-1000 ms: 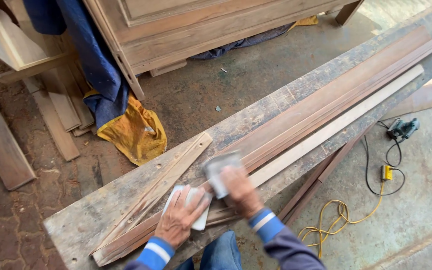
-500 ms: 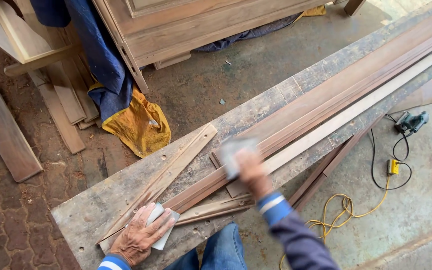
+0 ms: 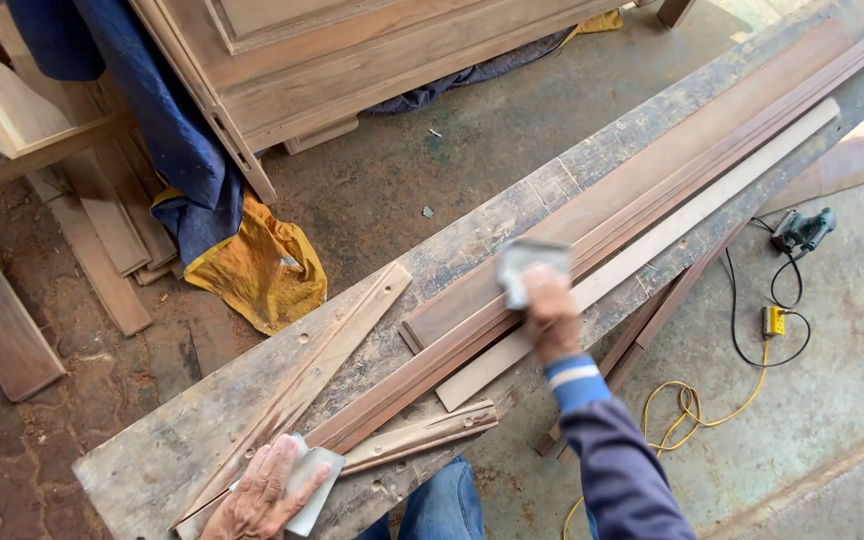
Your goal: Manually sand a wooden plank using sandpaper.
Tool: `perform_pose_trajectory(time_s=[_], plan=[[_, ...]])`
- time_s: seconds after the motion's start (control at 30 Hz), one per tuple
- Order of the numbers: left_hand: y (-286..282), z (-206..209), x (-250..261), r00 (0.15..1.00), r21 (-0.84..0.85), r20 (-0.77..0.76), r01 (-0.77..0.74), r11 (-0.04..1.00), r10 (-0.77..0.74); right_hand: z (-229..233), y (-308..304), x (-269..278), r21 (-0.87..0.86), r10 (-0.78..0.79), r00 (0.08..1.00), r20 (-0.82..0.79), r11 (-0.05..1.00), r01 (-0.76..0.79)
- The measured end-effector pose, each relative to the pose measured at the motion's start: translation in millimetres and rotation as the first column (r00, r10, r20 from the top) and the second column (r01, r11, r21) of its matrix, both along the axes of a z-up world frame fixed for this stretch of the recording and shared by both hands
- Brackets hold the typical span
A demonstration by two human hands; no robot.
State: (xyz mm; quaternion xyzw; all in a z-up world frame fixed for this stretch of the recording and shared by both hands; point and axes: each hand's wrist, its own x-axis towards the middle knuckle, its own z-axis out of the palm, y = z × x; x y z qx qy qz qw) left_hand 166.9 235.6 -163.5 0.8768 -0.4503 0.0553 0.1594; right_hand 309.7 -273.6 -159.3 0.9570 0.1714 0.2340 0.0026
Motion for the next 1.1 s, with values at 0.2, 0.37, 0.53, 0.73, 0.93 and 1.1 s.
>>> perform_pose_trajectory(time_s=[0.2,0.37,0.53,0.73,0.93,1.1], plan=[[2.3,-10.4,-0.5,0.999,-0.008,-0.034,-0.004,1.0,0.004,49.8,136.7,-74.4,0.257,-0.032,0.982,-0.188,0.963,0.081],[-3.1,9.6,5.5,1.0,0.062,0.016,0.021,0.998,-0.022,21.7,66.4,-60.7,0.071,0.196,0.971,-0.14,0.98,-0.188],[-4.1,3.9,1.0,1.0,0.065,0.007,0.001,0.998,-0.002,13.9,30.9,-34.5,0.214,-0.361,0.88,-0.31,0.875,0.434],[-4.8,4.9,1.8,1.0,0.092,0.003,-0.01,0.996,0.01,2.4,113.2,-71.7,0.159,0.292,0.949,-0.119,0.949,-0.272],[0.0,-5.5,-2.2,0.999,0.114,-0.04,-0.004,0.993,0.009,15.2,5.1,2.5,0.214,-0.443,0.798,-0.409,0.803,0.556],[-14.2,19.0,10.3,0.996,0.053,0.078,-0.049,0.997,0.044,45.5,147.4,-69.8,0.218,0.157,0.983,-0.095,0.967,-0.133]])
